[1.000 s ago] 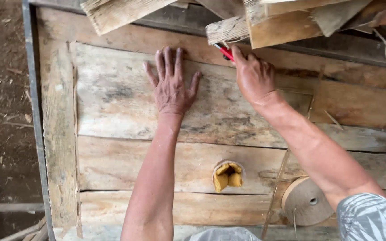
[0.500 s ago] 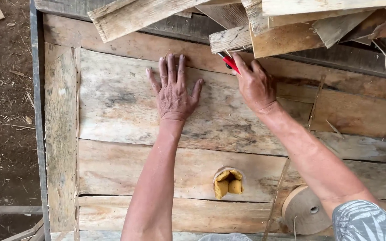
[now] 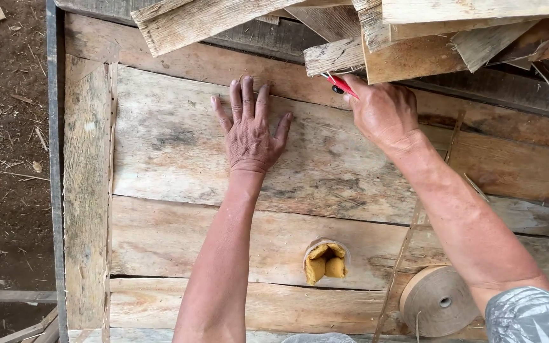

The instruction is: Cutting thin wood strips and fitting them into the gaps between larger wooden planks on a surface.

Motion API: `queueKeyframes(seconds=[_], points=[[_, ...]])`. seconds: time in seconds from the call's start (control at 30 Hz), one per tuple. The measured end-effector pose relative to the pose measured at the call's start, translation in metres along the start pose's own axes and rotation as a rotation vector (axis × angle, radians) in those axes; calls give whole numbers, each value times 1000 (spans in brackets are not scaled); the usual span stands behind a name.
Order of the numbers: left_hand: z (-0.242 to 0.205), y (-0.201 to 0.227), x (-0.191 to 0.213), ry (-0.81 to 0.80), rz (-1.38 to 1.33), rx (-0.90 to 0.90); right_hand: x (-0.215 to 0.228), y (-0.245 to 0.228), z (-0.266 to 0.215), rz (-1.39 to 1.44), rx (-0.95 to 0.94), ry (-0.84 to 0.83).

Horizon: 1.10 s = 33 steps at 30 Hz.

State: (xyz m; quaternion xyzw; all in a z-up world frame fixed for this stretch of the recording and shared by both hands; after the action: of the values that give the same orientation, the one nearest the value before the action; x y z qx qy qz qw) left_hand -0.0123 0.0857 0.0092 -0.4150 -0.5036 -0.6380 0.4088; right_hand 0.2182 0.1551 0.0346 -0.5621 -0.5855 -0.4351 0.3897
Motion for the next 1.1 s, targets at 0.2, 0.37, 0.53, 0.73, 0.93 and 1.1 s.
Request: queueKeyframes(seconds=[0.2, 0.37, 0.53, 0.73, 0.93, 1.1], points=[[-1, -2, -3, 36, 6, -2, 21, -14, -6, 41, -7, -126], [-2, -2, -4, 40, 12, 0, 20, -24, -13, 154, 45, -112], [1, -2, 2, 76, 16, -14, -10, -10, -2, 250, 137, -19], [1, -2, -2, 85, 11, -28, 27, -3, -10, 328, 114, 41], [-3, 0, -1, 97, 6, -39, -19, 10, -6, 379, 197, 4], [-3, -1, 0, 131, 23, -42, -40, 17, -17, 212, 316, 386]])
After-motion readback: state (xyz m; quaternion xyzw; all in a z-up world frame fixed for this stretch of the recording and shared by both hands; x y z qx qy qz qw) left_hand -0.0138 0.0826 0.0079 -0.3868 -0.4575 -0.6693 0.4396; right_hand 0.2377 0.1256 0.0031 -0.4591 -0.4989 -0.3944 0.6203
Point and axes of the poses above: each hand's wrist, its own z-axis towards the middle knuckle, its own x-axis out of the back of the hand, y = z × x, the point moved 9 cm from there along z, towards the middle knuckle, and after that the axes turned 14 degrees about -x, right-handed, at the moved point
